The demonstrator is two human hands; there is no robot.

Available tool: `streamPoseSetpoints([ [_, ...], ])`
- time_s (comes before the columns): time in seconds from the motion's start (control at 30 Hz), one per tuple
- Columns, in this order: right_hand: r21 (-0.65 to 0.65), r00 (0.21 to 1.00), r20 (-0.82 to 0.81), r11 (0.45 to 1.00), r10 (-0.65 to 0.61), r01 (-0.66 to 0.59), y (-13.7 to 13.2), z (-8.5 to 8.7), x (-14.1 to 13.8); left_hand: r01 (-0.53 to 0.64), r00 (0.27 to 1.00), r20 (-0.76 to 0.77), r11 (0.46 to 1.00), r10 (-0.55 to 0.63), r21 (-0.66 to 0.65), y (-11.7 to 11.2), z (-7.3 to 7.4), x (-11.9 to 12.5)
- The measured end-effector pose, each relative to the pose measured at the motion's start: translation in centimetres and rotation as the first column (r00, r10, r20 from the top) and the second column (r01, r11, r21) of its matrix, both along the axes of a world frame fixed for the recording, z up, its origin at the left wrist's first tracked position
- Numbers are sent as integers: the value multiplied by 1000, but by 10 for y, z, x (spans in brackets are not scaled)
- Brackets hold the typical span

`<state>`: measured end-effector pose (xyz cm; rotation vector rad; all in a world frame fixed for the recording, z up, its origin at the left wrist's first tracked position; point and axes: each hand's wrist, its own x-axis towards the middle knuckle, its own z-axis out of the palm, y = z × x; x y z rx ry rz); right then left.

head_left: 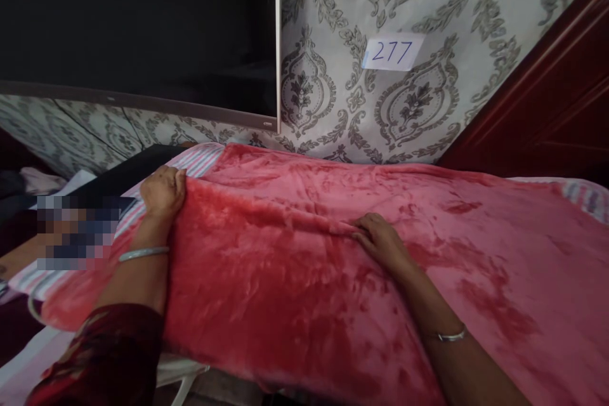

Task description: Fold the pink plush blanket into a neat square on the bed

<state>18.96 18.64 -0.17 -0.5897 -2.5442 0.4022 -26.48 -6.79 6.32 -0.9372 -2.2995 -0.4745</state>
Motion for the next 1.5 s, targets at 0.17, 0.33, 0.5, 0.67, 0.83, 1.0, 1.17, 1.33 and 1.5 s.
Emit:
streamPoseSetpoints([
  [0.17, 21, 997, -10, 996, -83, 83, 7, -5, 5, -6, 1000, -21, 1000, 6, -1, 0, 2, 0],
  [0.33, 17, 995, 6, 995, -102, 102, 18, -3, 14, -32, 999, -23, 999, 32, 9, 1, 2, -1],
  [0.5, -68, 999, -20, 997, -46, 45, 23, -1, 17, -16, 1000, 3, 999, 16, 41, 1, 1, -2],
  [0.67, -3, 978, -126, 986, -164, 165, 20, 7, 21, -21, 1000, 6, 999, 21, 28, 1, 1, -1],
  [0.83, 35, 975, -107, 980, -193, 198, 22, 7, 24, -3, 1000, 16, 1000, 3, -10, 3, -1, -2],
  [1.0, -1, 982, -27, 982, -189, 190, 27, -2, 21, -5, 1000, 10, 999, 6, -53, 6, -7, -4],
  [1.17, 10, 980, -83, 983, -180, 182, 28, -10, 18, -74, 997, -25, 987, 71, -145, 9, -16, 3],
  [1.33, -2, 972, -127, 980, -197, 198, 27, -19, 13, -66, 997, -62, 966, 52, -252, 1, 2, 14],
  [1.5, -16, 938, -270, 975, -217, 221, 24, -18, 13, 38, 989, -136, 984, -63, -176, -19, 50, 28],
])
